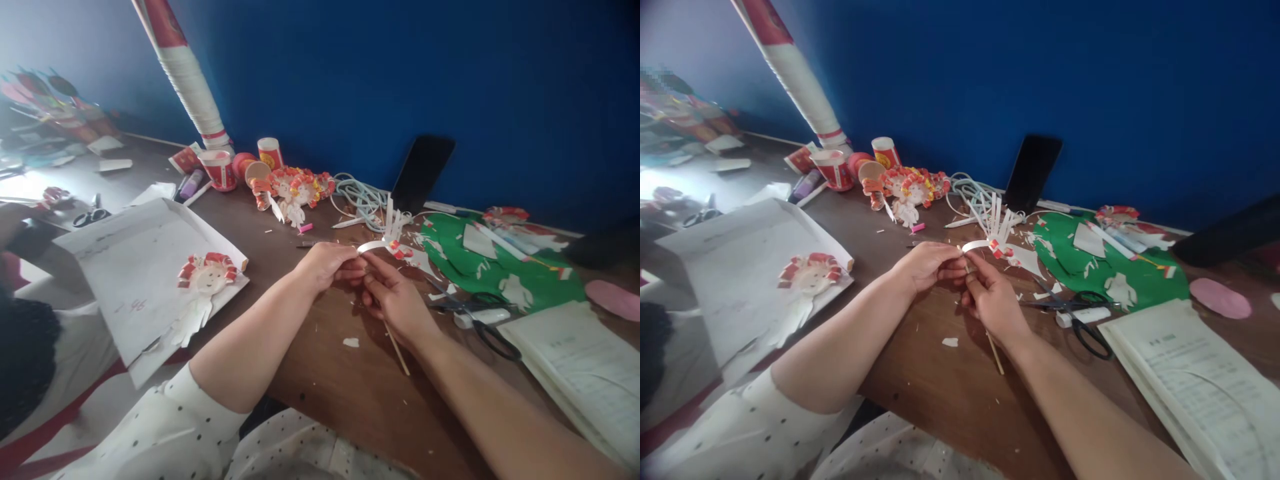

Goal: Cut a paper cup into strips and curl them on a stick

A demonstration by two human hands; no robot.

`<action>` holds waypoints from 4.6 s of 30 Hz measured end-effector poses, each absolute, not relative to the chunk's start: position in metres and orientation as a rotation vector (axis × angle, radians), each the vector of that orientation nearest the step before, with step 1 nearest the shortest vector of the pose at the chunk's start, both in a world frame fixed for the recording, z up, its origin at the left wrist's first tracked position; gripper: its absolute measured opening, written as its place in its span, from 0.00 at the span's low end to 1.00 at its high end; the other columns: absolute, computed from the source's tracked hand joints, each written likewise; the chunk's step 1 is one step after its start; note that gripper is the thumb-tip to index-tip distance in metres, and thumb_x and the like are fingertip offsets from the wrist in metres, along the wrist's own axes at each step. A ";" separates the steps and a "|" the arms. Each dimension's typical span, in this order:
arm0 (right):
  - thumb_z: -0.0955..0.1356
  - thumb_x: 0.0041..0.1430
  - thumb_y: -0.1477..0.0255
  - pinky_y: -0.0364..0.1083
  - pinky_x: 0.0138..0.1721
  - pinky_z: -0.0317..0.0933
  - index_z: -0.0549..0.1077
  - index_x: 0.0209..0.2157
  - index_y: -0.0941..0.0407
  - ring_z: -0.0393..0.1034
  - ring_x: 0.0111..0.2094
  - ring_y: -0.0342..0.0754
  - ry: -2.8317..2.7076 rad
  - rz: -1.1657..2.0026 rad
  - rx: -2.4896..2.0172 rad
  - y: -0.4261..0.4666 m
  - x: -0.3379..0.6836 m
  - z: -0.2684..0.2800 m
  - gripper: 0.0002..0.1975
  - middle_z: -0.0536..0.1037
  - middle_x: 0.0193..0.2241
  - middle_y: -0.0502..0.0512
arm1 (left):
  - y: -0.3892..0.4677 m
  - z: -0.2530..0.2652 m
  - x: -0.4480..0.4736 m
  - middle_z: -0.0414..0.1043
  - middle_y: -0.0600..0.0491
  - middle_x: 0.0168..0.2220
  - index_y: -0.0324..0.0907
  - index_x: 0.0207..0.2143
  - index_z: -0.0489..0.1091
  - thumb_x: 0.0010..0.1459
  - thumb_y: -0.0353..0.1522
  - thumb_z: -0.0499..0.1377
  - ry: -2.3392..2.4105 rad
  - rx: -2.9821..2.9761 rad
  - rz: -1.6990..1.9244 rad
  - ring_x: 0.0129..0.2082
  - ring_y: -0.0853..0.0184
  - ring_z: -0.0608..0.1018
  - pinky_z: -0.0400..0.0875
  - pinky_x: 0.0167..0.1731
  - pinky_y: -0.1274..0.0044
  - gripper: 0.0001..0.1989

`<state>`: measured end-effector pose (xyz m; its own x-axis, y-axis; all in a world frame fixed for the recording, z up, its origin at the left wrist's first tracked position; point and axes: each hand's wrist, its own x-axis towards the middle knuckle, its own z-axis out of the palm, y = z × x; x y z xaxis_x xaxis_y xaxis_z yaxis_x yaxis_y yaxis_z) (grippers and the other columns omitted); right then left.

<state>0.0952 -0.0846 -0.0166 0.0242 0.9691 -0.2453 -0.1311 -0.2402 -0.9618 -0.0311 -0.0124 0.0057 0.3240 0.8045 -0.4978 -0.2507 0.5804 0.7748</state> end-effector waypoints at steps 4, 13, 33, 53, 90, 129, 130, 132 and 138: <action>0.67 0.54 0.68 0.36 0.14 0.47 0.65 0.57 0.52 0.59 0.18 0.38 -0.980 1.403 -1.347 -0.085 0.096 -0.013 0.28 0.70 0.21 0.47 | -0.012 0.005 -0.031 0.74 0.47 0.21 0.31 0.24 0.72 0.55 0.21 0.58 1.004 0.606 0.765 0.19 0.71 0.76 0.76 0.27 0.79 0.08; 0.67 0.54 0.69 0.37 0.14 0.47 0.67 0.56 0.53 0.60 0.18 0.38 -1.027 1.396 -1.358 -0.083 0.101 -0.016 0.26 0.72 0.25 0.50 | -0.012 0.004 -0.033 0.75 0.46 0.23 0.29 0.25 0.72 0.57 0.19 0.55 0.959 0.597 0.740 0.23 0.71 0.78 0.76 0.29 0.81 0.09; 0.68 0.51 0.75 0.34 0.13 0.39 0.69 0.51 0.54 0.49 0.18 0.34 -0.696 1.643 -1.080 -0.083 0.102 -0.004 0.23 0.68 0.26 0.47 | -0.011 0.004 -0.036 0.71 0.54 0.21 0.35 0.31 0.76 0.48 0.29 0.67 1.106 0.860 0.769 0.16 0.79 0.67 0.68 0.20 0.84 0.07; 0.66 0.52 0.78 0.33 0.12 0.40 0.70 0.49 0.52 0.48 0.17 0.34 -0.559 1.689 -1.031 -0.081 0.100 -0.003 0.22 0.67 0.26 0.48 | -0.019 0.001 -0.023 0.69 0.54 0.19 0.31 0.29 0.74 0.53 0.23 0.62 1.029 0.697 0.861 0.18 0.77 0.71 0.69 0.25 0.83 0.01; 0.69 0.52 0.74 0.33 0.12 0.39 0.71 0.42 0.57 0.51 0.19 0.34 -0.668 1.670 -1.050 -0.082 0.094 -0.007 0.13 0.71 0.29 0.51 | -0.011 0.004 -0.029 0.60 0.58 0.15 0.32 0.23 0.69 0.53 0.22 0.60 1.056 0.539 0.743 0.13 0.81 0.62 0.57 0.12 0.89 0.06; 0.67 0.52 0.79 0.32 0.13 0.44 0.65 0.54 0.50 0.57 0.19 0.35 -0.530 1.684 -1.018 -0.086 0.092 -0.006 0.27 0.71 0.29 0.49 | -0.010 0.001 -0.030 0.59 0.58 0.14 0.37 0.19 0.64 0.52 0.24 0.61 1.036 0.629 0.710 0.11 0.81 0.59 0.44 0.10 0.87 0.11; 0.67 0.52 0.79 0.32 0.13 0.44 0.65 0.54 0.50 0.56 0.19 0.35 -0.529 1.686 -1.023 -0.086 0.092 -0.006 0.27 0.71 0.29 0.49 | -0.010 0.001 -0.030 0.59 0.58 0.14 0.37 0.19 0.64 0.52 0.25 0.61 1.048 0.635 0.710 0.10 0.81 0.58 0.44 0.09 0.87 0.11; 0.67 0.52 0.79 0.32 0.12 0.43 0.64 0.55 0.50 0.56 0.19 0.35 -0.532 1.684 -1.029 -0.086 0.092 -0.005 0.28 0.72 0.28 0.49 | -0.010 0.002 -0.030 0.57 0.59 0.13 0.37 0.19 0.64 0.52 0.25 0.61 1.054 0.635 0.707 0.10 0.81 0.57 0.43 0.10 0.87 0.11; 0.68 0.50 0.78 0.33 0.12 0.42 0.62 0.57 0.49 0.56 0.18 0.36 -0.558 1.677 -1.043 -0.086 0.094 -0.006 0.31 0.72 0.28 0.49 | -0.010 0.003 -0.031 0.57 0.59 0.15 0.35 0.23 0.67 0.52 0.23 0.61 0.995 0.592 0.676 0.11 0.83 0.55 0.42 0.10 0.89 0.07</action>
<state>0.0942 -0.0861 -0.0064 -0.0854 0.9265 -0.3666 -0.5225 -0.3549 -0.7753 -0.0311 -0.0097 0.0026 0.3786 0.7440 -0.5506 -0.2383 0.6531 0.7188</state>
